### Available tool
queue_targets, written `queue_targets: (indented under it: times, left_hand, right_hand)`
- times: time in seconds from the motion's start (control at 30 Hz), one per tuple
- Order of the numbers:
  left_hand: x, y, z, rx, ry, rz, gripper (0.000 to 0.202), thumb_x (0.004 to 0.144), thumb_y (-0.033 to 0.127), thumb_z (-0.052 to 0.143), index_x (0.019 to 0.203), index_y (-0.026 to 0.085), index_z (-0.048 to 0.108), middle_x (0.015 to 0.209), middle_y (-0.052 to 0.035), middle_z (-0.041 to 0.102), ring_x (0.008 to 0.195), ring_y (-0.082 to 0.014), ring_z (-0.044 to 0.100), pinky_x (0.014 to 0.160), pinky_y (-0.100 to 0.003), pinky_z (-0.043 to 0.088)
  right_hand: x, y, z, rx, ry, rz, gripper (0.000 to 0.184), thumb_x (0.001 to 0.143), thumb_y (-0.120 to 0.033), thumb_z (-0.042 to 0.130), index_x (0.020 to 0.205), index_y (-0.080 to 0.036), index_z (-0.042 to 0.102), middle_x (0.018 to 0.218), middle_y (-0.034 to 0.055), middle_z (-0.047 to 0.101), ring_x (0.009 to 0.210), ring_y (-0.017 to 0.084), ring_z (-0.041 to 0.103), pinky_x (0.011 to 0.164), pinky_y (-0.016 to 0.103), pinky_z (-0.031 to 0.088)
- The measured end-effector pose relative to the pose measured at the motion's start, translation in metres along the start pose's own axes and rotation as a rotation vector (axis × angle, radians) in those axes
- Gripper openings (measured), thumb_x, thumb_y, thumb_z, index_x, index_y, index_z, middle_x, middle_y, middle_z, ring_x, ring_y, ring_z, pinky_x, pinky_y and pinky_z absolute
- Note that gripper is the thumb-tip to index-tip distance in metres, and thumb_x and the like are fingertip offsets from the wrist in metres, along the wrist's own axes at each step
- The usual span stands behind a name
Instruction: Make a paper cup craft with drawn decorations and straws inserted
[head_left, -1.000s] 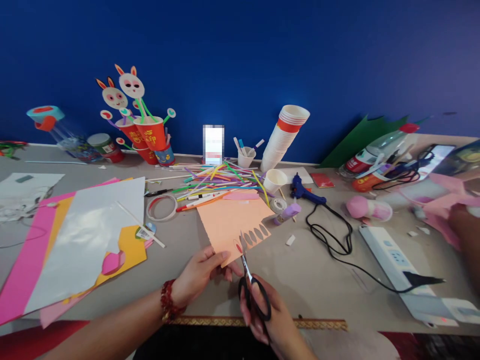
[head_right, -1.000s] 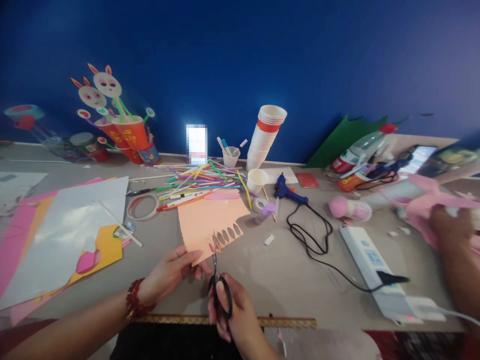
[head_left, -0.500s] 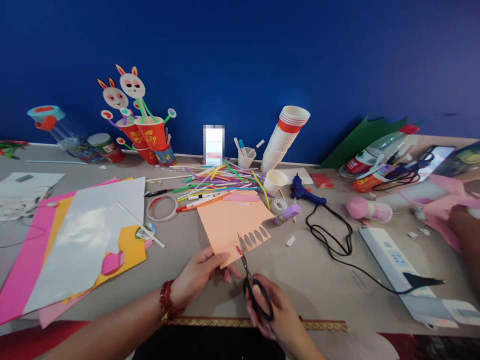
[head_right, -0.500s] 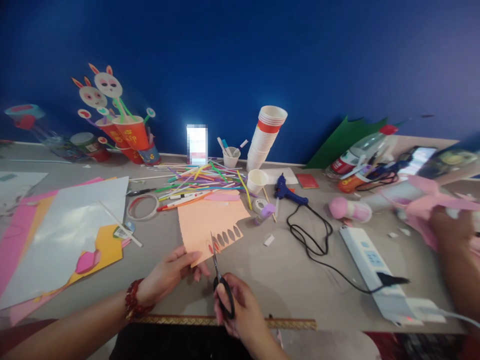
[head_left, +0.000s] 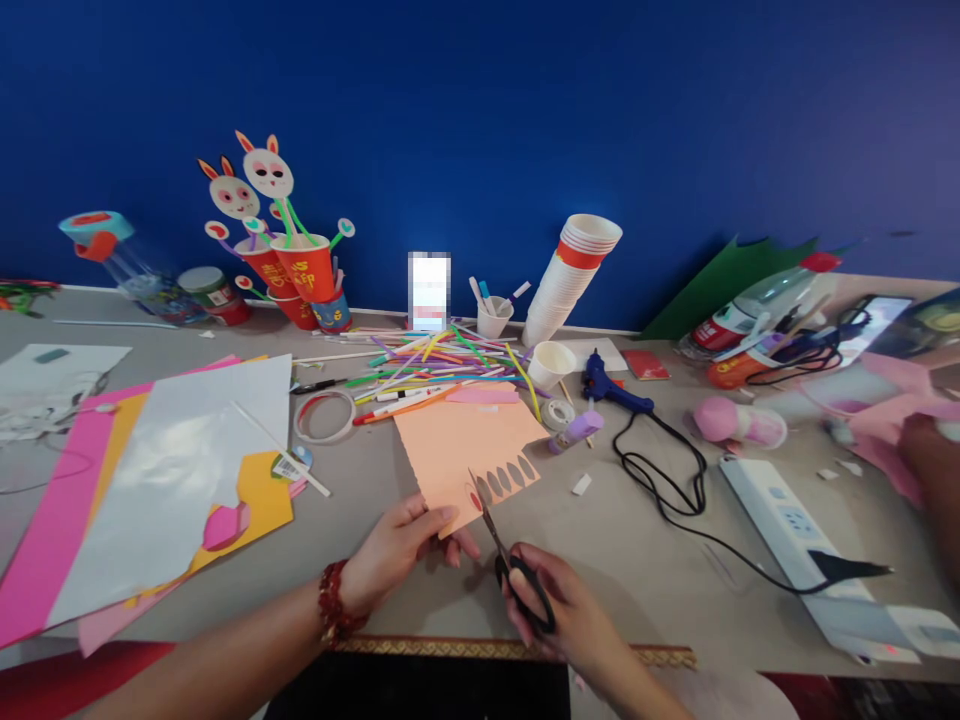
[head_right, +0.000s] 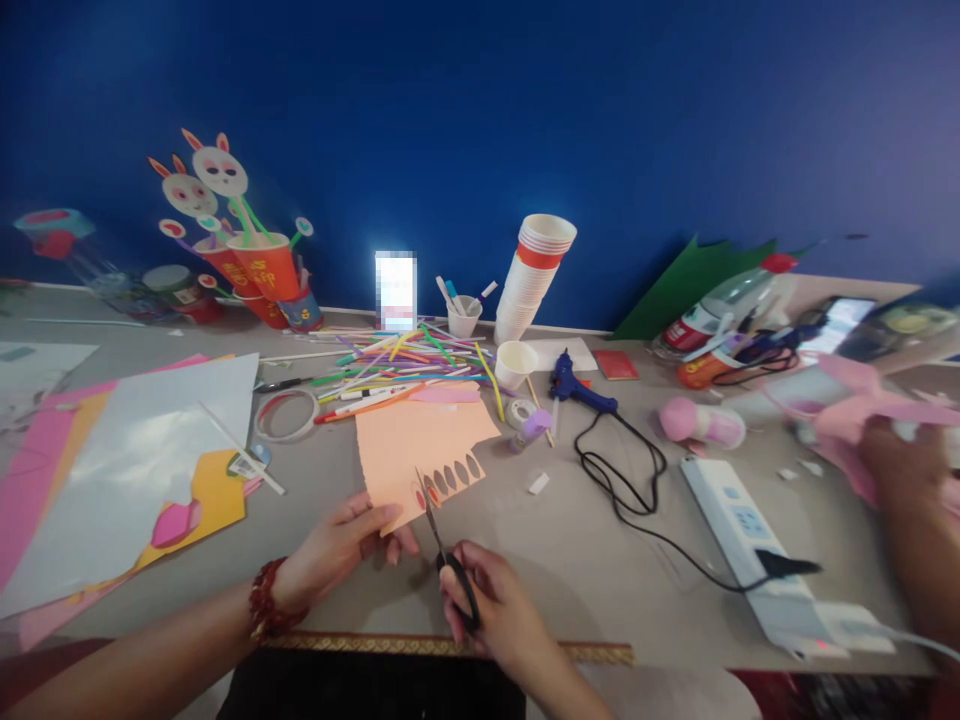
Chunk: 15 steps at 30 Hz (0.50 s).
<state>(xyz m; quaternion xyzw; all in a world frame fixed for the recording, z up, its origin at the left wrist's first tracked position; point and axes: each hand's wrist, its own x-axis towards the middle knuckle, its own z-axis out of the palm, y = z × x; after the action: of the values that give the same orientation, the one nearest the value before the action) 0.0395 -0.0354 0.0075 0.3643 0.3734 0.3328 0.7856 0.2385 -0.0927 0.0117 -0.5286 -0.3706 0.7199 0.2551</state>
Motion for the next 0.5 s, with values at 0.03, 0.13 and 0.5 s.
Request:
queue_targets:
  times: [0.03, 0.13, 0.5]
  left_hand:
    - [0.0002, 0.0001, 0.0001, -0.002, -0.001, 0.002, 0.029, 0.088, 0.038, 0.059, 0.09, 0.01, 0.067, 0.074, -0.0087, 0.073, 0.057, -0.0121, 0.057, 0.059, -0.024, 0.043]
    - [-0.0003, 0.001, 0.0008, -0.007, 0.009, -0.001, 0.028, 0.088, 0.038, 0.06, 0.09, 0.01, 0.066, 0.074, -0.0087, 0.073, 0.056, -0.012, 0.057, 0.058, -0.024, 0.043]
    - [-0.0001, -0.0017, -0.003, 0.013, 0.003, 0.003, 0.03, 0.088, 0.04, 0.058, 0.09, 0.011, 0.066, 0.075, -0.009, 0.073, 0.057, -0.0127, 0.057, 0.058, -0.024, 0.042]
  right_hand:
    - [-0.0002, -0.0014, -0.0003, 0.0, 0.006, 0.0, 0.059, 0.069, -0.076, 0.061, 0.072, -0.02, 0.043, 0.043, -0.0096, 0.047, 0.03, 0.0, 0.025, 0.028, 0.012, 0.019]
    - [0.0004, -0.0027, 0.0004, -0.002, 0.021, -0.004, 0.058, 0.07, -0.075, 0.061, 0.072, -0.019, 0.044, 0.045, -0.0089, 0.047, 0.032, 0.001, 0.028, 0.029, 0.012, 0.02]
    - [0.0006, -0.0077, -0.0054, -0.04, -0.027, -0.023, 0.059, 0.068, -0.076, 0.061, 0.067, -0.022, 0.039, 0.041, -0.0097, 0.045, 0.03, 0.002, 0.026, 0.029, 0.015, 0.017]
